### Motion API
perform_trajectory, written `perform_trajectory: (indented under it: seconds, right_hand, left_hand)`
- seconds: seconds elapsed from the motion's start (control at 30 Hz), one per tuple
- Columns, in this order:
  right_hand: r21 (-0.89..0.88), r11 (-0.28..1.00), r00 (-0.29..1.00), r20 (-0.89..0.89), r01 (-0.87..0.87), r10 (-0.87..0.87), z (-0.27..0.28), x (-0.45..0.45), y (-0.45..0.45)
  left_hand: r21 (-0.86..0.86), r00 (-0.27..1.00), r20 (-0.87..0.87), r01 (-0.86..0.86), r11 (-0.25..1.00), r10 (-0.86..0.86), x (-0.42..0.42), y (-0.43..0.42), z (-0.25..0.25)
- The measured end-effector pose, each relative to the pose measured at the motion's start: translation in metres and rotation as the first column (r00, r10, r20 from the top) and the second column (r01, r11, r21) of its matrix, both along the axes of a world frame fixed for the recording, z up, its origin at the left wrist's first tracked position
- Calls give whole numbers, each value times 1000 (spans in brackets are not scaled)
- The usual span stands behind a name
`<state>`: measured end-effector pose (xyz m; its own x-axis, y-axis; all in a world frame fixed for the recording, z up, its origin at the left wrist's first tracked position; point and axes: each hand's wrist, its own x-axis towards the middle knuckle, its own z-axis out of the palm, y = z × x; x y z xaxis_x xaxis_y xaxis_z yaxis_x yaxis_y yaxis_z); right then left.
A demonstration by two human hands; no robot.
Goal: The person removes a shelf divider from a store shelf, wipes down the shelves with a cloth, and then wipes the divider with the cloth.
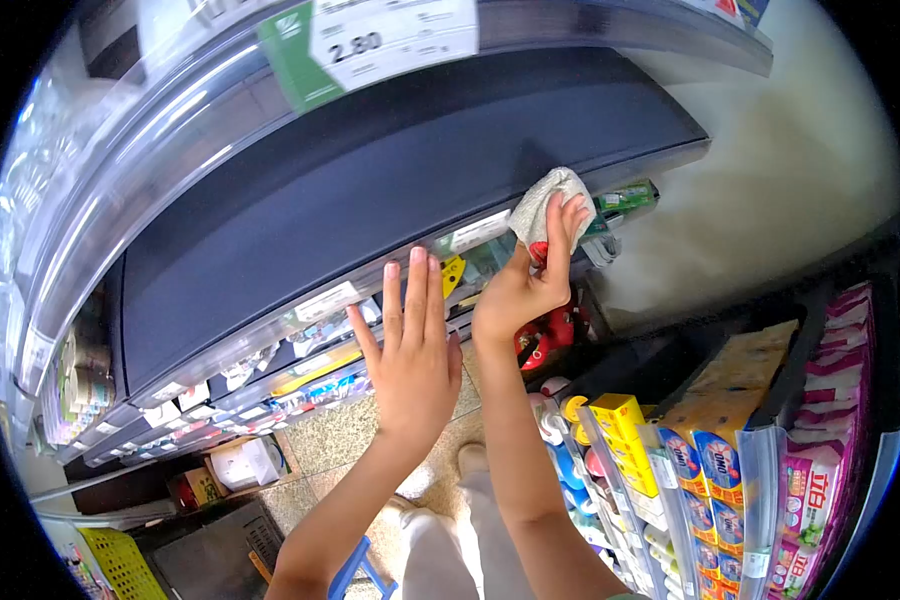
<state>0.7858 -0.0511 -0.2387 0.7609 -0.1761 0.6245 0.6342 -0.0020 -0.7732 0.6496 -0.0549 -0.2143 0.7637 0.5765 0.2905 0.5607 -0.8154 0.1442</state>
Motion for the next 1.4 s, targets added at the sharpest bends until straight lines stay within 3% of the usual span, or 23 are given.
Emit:
perform_trajectory:
  seconds: [0.4,0.5,0.77,1.4]
  right_hand:
    - [-98,992,991,108,-75,85,-7,-56,12]
    - [-119,986,969,201,-118,141,-10,-67,16]
    - [-245,936,919,242,-253,311,-16,-100,21]
    - [-346,879,811,374,-329,450,-21,-169,46]
  left_hand:
    - [-7,998,31,-62,998,62,-36,8,1]
    - [13,996,25,-82,997,82,-46,11,-2]
    - [29,987,90,-135,990,132,-73,21,-13]
    - [78,940,68,-338,938,333,-132,41,-33]
